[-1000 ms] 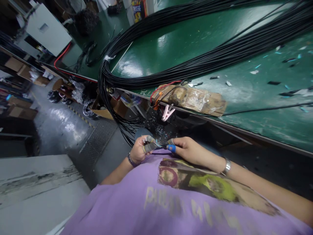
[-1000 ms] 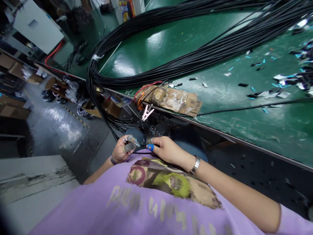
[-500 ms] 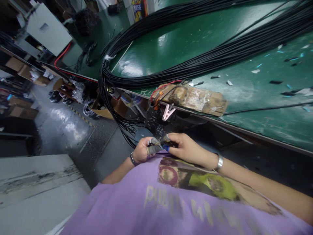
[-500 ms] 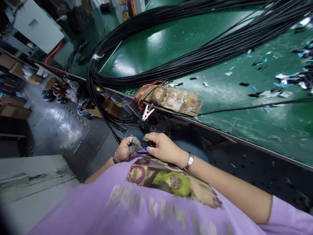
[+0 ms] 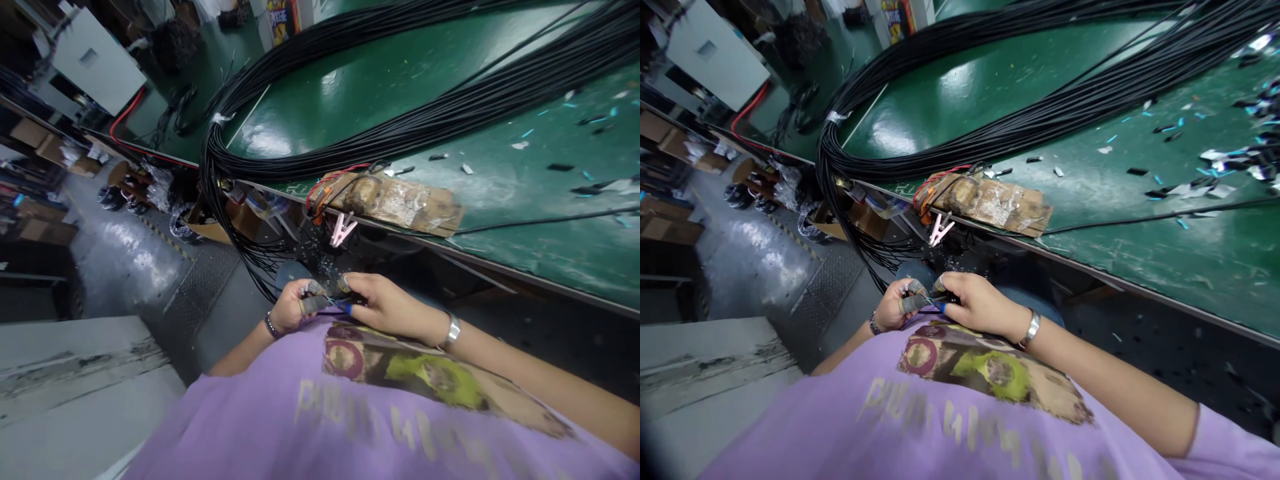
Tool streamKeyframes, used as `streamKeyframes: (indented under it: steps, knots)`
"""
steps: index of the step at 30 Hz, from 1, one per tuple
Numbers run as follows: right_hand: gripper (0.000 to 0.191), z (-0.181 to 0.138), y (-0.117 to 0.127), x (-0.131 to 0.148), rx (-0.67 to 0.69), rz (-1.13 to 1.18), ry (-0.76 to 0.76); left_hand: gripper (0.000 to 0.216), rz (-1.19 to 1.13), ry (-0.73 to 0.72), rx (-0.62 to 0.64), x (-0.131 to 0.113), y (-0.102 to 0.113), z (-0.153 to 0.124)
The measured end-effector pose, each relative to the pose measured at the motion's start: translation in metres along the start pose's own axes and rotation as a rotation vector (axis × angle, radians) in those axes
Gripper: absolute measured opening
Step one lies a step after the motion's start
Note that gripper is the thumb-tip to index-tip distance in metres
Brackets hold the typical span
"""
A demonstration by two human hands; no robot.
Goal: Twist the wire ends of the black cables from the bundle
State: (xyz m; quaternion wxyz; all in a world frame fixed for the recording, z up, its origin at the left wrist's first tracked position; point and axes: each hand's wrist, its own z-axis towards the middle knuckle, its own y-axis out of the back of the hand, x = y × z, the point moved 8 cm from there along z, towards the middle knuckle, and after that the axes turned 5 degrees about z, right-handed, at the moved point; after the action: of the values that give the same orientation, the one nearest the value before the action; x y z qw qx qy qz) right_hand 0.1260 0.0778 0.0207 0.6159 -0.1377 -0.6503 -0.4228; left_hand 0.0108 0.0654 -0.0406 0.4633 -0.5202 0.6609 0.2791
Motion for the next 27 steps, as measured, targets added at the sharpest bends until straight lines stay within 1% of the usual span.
streamKeyframes:
  steps: [3, 6, 9, 11, 13, 16, 18, 20, 23, 25, 27]
  knots:
    - [0.009, 0.002, -0.001, 0.001, 0.024, 0.044, -0.04, 0.042, 0.071, -0.044, 0.061, -0.011, -0.007, -0.001]
    - [0.01, 0.005, -0.001, -0.008, -0.017, 0.057, -0.16, 0.042, 0.117, -0.063, 0.111, -0.019, -0.015, -0.001]
    - [0.009, 0.004, -0.004, -0.025, -0.049, 0.055, -0.313, 0.042, 0.116, -0.069, 0.09, -0.022, -0.013, -0.002]
    - [0.01, 0.002, -0.005, -0.031, -0.058, 0.083, -0.36, 0.043, 0.1, -0.075, 0.05, -0.021, -0.008, -0.001]
    - [0.015, 0.001, -0.001, -0.031, -0.108, 0.14, -0.335, 0.043, 0.075, -0.075, 0.021, -0.018, -0.004, -0.001]
    - [0.02, 0.001, 0.007, -0.019, -0.17, 0.2, -0.208, 0.043, 0.056, -0.074, 0.019, -0.013, 0.0, 0.0]
    - [0.015, 0.002, 0.008, -0.01, -0.147, 0.166, -0.12, 0.043, 0.056, -0.077, 0.018, -0.011, 0.001, 0.001]
    - [0.011, 0.003, 0.004, -0.006, -0.093, 0.116, -0.076, 0.043, 0.056, -0.083, 0.008, -0.01, 0.002, 0.001]
    - [0.012, 0.002, -0.002, -0.011, -0.045, 0.18, -0.121, 0.042, 0.064, -0.098, -0.002, -0.011, 0.003, 0.001]
    - [0.02, 0.001, 0.0, -0.017, -0.075, 0.265, -0.179, 0.042, 0.07, -0.102, 0.009, -0.012, 0.002, 0.001]
    - [0.025, 0.0, 0.003, -0.022, -0.12, 0.285, -0.219, 0.043, 0.063, -0.102, 0.02, -0.014, 0.0, 0.001]
